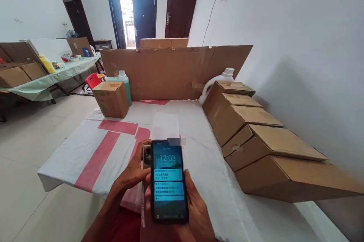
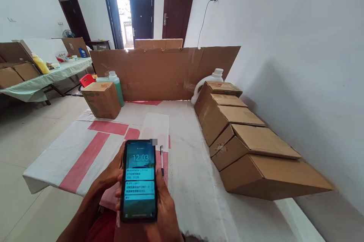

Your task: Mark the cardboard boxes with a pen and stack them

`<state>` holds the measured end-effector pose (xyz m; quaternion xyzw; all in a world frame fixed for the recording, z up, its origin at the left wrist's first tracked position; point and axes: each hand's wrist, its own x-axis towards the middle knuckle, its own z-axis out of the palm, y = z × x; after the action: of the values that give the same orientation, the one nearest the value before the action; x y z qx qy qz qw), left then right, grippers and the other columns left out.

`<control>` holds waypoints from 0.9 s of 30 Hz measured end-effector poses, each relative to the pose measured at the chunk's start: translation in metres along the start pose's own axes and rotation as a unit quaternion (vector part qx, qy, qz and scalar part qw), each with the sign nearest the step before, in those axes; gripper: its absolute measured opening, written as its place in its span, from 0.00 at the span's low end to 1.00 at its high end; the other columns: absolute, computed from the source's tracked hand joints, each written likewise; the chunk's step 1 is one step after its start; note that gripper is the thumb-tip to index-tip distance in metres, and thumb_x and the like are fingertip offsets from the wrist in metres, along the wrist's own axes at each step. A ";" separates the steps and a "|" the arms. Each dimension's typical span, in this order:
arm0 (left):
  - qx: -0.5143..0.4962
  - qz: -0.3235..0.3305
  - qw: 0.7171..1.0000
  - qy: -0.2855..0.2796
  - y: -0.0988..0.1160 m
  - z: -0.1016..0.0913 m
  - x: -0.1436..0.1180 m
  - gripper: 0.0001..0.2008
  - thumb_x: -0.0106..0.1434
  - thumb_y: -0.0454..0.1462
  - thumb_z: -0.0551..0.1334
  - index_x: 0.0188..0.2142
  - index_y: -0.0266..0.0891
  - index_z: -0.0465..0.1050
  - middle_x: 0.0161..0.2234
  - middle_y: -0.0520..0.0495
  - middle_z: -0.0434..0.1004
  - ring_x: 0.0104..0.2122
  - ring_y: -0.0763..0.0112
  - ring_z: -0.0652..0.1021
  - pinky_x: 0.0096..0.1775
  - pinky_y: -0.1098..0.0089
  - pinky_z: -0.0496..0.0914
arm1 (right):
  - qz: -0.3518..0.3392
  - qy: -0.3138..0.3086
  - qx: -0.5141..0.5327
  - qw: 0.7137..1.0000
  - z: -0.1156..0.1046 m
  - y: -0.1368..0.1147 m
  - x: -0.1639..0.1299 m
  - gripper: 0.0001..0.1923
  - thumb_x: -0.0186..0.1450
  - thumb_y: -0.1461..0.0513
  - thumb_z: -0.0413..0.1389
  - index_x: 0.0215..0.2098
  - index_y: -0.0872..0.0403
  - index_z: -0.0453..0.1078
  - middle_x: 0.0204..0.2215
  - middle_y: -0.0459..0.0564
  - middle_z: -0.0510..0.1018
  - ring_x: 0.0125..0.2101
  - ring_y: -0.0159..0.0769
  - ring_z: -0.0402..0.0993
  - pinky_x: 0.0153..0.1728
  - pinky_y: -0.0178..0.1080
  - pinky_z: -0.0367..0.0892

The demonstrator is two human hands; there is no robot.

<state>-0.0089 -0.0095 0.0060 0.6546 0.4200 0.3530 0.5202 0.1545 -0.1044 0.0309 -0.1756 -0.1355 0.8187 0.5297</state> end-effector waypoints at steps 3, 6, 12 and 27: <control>-0.022 0.008 1.000 0.016 -0.005 -0.008 -0.005 0.41 0.56 0.53 0.71 0.63 0.46 0.57 0.59 0.41 0.68 0.60 0.48 0.71 0.61 0.51 0.66 | -0.071 0.093 -0.067 0.991 -0.024 -0.026 0.001 0.33 0.65 0.38 0.59 0.52 0.55 0.79 0.44 0.59 0.85 0.36 0.45 0.83 0.41 0.48 0.75; -0.020 -0.003 0.999 0.044 -0.011 -0.018 -0.012 0.39 0.58 0.53 0.70 0.63 0.45 0.57 0.58 0.41 0.69 0.59 0.49 0.72 0.61 0.53 0.66 | -0.158 0.253 -0.243 0.923 -0.074 -0.052 0.010 0.32 0.61 0.37 0.61 0.47 0.55 0.78 0.36 0.54 0.84 0.35 0.44 0.81 0.38 0.44 0.74; -0.025 -0.054 0.993 0.105 -0.022 -0.030 -0.017 0.34 0.62 0.54 0.66 0.62 0.46 0.59 0.57 0.43 0.72 0.59 0.51 0.72 0.60 0.55 0.66 | -0.173 0.436 -0.535 0.703 -0.167 -0.081 0.016 0.34 0.56 0.32 0.51 0.27 0.54 0.72 0.22 0.49 0.76 0.28 0.43 0.71 0.30 0.42 0.65; -0.050 -0.032 0.988 0.143 -0.075 -0.030 0.014 0.33 0.67 0.59 0.59 0.61 0.41 0.67 0.62 0.39 0.71 0.65 0.50 0.67 0.67 0.52 0.59 | -0.128 0.460 -0.767 0.429 -0.204 -0.080 -0.005 0.32 0.63 0.46 0.42 0.42 0.60 0.78 0.38 0.69 0.77 0.41 0.61 0.73 0.42 0.55 0.67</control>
<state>-0.0440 0.0231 -0.0611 0.5565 0.4927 0.4467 0.4980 0.3096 -0.0693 -0.1203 -0.8407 -0.4647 0.0989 0.2599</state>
